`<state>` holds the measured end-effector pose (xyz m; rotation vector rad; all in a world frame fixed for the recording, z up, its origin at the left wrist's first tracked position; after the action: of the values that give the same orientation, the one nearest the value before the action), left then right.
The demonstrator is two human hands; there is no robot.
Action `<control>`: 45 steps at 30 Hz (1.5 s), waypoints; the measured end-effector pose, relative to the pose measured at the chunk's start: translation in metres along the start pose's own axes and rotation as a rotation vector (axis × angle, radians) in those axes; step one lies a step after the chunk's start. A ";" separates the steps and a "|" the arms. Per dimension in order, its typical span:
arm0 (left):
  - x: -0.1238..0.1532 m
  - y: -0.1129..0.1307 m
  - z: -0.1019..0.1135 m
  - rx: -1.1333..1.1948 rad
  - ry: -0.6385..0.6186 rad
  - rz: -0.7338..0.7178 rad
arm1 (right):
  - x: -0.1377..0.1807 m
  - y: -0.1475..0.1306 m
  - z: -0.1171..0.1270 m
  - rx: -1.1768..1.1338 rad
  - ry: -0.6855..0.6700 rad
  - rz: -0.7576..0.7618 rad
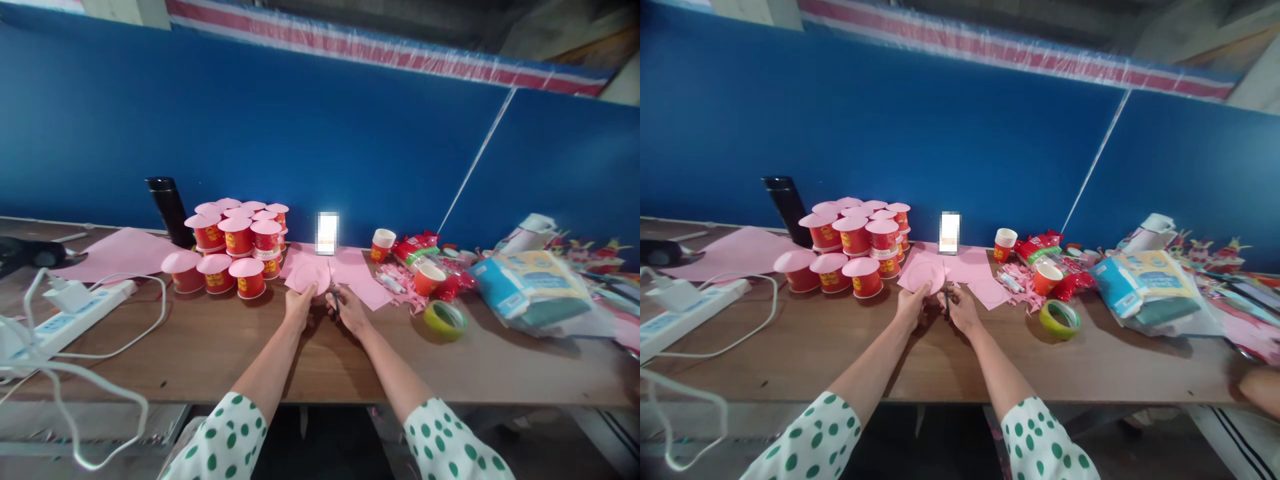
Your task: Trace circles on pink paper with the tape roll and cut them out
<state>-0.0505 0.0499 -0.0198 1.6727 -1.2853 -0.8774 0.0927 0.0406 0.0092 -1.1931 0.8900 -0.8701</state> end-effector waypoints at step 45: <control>-0.001 0.005 -0.003 0.021 -0.022 -0.041 | -0.001 0.002 0.000 -0.041 0.000 -0.028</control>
<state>-0.0500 0.0507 -0.0136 1.7161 -1.2830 -0.9113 0.0928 0.0414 0.0069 -1.2436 0.8966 -0.8781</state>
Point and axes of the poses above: each hand's wrist, its own x-axis away from the middle knuckle, its own z-axis out of the back of the hand, y = z × x, the point moved 8 cm from there along -x, towards the middle knuckle, and after that the axes turned 10 degrees about -y, right-handed, at the moved point
